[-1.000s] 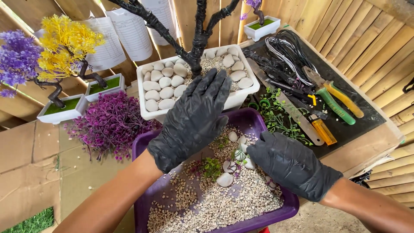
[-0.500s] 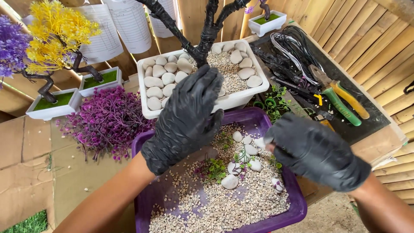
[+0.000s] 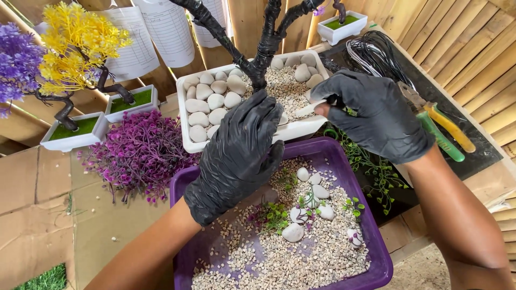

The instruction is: The person arranges white pebbles and small green plants into a white rectangular pot containing a black bonsai tree. They use their gloved hands to place the stones and plants, adjusting the arrangement to create a decorative surface.

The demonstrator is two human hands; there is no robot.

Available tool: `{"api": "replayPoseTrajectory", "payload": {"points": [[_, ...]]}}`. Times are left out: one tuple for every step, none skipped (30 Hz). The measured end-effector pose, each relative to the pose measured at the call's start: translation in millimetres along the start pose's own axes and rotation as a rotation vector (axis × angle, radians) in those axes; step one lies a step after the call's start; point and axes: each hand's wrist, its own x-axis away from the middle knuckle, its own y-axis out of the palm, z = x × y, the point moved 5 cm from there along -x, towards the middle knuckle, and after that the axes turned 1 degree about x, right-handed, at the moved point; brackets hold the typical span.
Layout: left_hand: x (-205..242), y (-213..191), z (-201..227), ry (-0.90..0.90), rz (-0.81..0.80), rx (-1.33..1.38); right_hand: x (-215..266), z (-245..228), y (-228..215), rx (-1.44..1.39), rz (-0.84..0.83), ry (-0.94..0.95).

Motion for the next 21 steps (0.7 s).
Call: {"api": "replayPoseTrajectory", "payload": {"points": [[-0.3, 0.5, 0.8, 0.024, 0.009, -0.015, -1.4, -3.0, 0.6, 0.093, 0.027, -0.104], [-0.7, 1.3, 1.8, 0.048, 0.017, -0.03, -2.0, -5.9, 1.6, 0.186, 0.053, -0.209], [-1.1, 1.0, 2.5, 0.047, 0.016, -0.029, -3.7, -6.5, 2.0, 0.185, 0.053, -0.208], [-1.4, 0.6, 3.0, 0.038, 0.017, -0.048, -4.7, -9.3, 3.5, 0.178, 0.033, -0.254], [-1.3, 0.1, 3.3, 0.027, 0.017, -0.067, -5.6, -12.0, 5.6, 0.17, 0.013, -0.299], [-1.1, 0.8, 2.4, 0.025, 0.015, -0.067, -5.4, -10.3, 6.9, 0.167, 0.011, -0.298], [-1.2, 2.0, 1.8, 0.027, 0.002, -0.04, -4.0, -10.8, 6.7, 0.151, 0.037, -0.341], [-1.2, 3.1, 1.3, 0.028, -0.01, -0.014, -2.5, -11.4, 6.4, 0.135, 0.063, -0.383], [-1.4, 3.5, 1.6, 0.028, -0.012, -0.014, -1.0, -6.5, 6.8, 0.134, 0.063, -0.382], [-1.4, 3.8, 1.7, 0.025, -0.016, -0.02, 0.5, -2.5, 7.8, 0.145, 0.058, -0.396], [-0.9, 3.5, 1.5, 0.019, -0.019, -0.027, 1.5, 1.2, 9.3, 0.155, 0.052, -0.412], [-0.8, 3.6, 1.0, 0.016, -0.019, -0.028, 1.1, 0.0, 9.6, 0.153, 0.05, -0.414], [-1.0, 4.0, 1.1, 0.023, -0.019, -0.019, 0.6, -0.4, 9.6, 0.167, 0.05, -0.399], [-1.1, 4.2, 1.2, 0.03, -0.019, -0.009, 0.0, -0.8, 9.5, 0.181, 0.05, -0.385], [-0.1, 5.8, 0.1, 0.029, -0.019, -0.01, 0.3, 0.5, 10.8, 0.181, 0.049, -0.386], [0.9, 7.5, -0.3, 0.039, -0.019, -0.014, 0.7, 1.9, 11.3, 0.183, 0.066, -0.383], [2.2, 9.2, -0.7, 0.048, -0.022, -0.017, 1.3, 3.4, 12.2, 0.185, 0.083, -0.379], [3.1, 9.9, -0.9, 0.047, -0.022, -0.017, 1.7, 1.9, 12.3, 0.184, 0.082, -0.379], [4.1, 10.5, -1.3, 0.037, -0.018, -0.036, 2.4, 0.5, 12.9, 0.203, 0.079, -0.378], [5.0, 11.2, -1.7, 0.027, -0.014, -0.054, 3.2, -0.9, 13.3, 0.221, 0.076, -0.378], [5.2, 11.2, -2.2, 0.026, -0.015, -0.054, 3.2, -0.9, 14.2, 0.221, 0.075, -0.378]]}}
